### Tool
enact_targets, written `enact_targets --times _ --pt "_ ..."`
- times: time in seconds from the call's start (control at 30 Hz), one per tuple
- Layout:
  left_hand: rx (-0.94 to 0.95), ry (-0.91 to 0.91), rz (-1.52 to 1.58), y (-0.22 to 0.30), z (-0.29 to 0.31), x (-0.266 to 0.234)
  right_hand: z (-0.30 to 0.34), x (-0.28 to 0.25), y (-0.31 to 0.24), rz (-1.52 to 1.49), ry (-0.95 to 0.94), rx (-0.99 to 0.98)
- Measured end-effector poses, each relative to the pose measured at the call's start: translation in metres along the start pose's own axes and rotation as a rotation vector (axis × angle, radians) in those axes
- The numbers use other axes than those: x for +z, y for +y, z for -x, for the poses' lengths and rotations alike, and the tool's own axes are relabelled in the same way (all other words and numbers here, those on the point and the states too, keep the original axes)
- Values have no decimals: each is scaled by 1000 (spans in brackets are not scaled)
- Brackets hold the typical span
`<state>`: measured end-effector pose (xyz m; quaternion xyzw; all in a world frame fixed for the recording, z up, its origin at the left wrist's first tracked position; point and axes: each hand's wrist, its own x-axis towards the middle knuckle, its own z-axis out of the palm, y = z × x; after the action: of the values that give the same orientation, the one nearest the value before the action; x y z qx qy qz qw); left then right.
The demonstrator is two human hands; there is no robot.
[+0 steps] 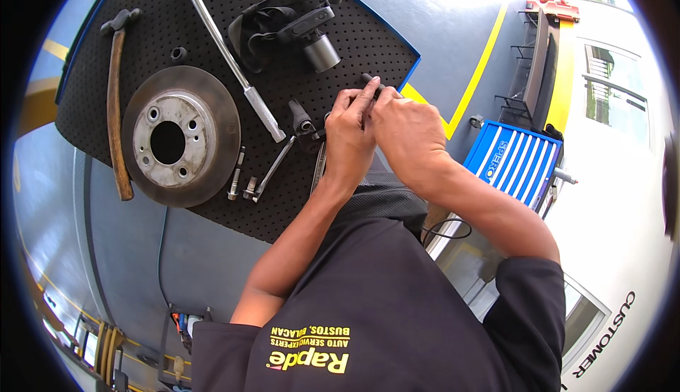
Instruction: The person retrieves a brake pad and a screwdriver from a tool drawer, then uses the screwdriver to scrape and clean the brake pad. The person then uses a wrench to tighten a bolt on a brake caliper assembly placed on the workbench.
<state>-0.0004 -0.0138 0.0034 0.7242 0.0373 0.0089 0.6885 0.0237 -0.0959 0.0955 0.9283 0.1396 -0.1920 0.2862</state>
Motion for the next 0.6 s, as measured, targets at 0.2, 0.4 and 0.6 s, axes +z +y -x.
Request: enact_targets --times 0.2,0.4,0.6 --pt "-67 -3 8 1 3 1 54 -32 61 -966 -75 217" --pt "-250 -134 279 76 3 -40 87 6 61 -1797 26 217" --pt "-260 -357 491 119 25 -39 89 14 88 -2018 63 -20"
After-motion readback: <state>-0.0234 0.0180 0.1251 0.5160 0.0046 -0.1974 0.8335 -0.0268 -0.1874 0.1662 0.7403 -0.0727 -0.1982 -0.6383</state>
